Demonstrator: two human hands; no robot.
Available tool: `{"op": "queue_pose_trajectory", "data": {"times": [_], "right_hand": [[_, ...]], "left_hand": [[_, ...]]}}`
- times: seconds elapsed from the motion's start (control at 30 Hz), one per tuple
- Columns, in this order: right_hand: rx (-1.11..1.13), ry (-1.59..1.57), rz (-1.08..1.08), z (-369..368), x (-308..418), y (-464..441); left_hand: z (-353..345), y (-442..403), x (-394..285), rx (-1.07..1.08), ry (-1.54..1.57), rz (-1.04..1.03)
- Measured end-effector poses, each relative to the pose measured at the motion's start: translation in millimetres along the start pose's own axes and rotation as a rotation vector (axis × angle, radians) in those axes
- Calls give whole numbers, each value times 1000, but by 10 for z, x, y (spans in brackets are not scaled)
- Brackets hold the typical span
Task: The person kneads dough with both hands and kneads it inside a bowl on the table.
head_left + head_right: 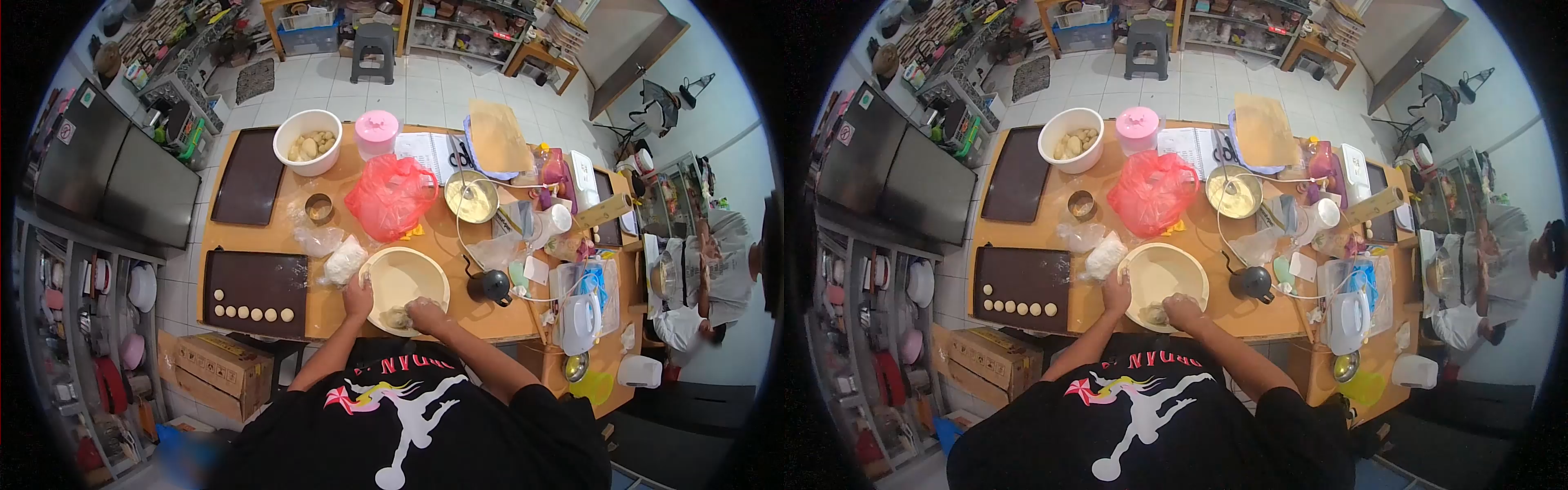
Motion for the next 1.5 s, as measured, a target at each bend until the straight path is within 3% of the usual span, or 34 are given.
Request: {"op": "queue_pose_trajectory", "data": {"times": [0.23,0.53,0.73,0.93,1.03,1.13,1.23,1.37,1.5], "right_hand": [[51,-35,-238,-59,176,-192],[118,-376,-506,-286,-48,-575],[36,-1163,-676,-629,-196,-615],[116,-1930,-599,-298,-148,-358],[-16,-1410,-500,87,-7,-182],[-218,-1053,-465,-29,-265,-350],[-492,-438,-366,-156,-377,-614],[-499,-322,-61,-262,-210,-823],[-304,-225,67,89,13,-551]], "left_hand": [[23,2,-18,1,-4,-26],[73,-8,-49,30,-20,-37],[39,-17,-26,-4,44,-36],[-9,6,56,-16,36,-33],[-32,-23,84,-17,32,-73],[-29,-8,99,-20,35,-93],[-27,-16,91,-6,68,-46],[-41,-13,94,6,129,-12],[-59,-9,113,35,28,40]]}}
Point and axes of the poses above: each hand's wrist, its own y-axis away from the middle knuckle, its own z-axis out of the back of the hand, x = y × z, the point moved 1 cm from there along -y, towards the middle knuckle, and after that the axes turned 4 degrees about -x, right-handed, at the moved point
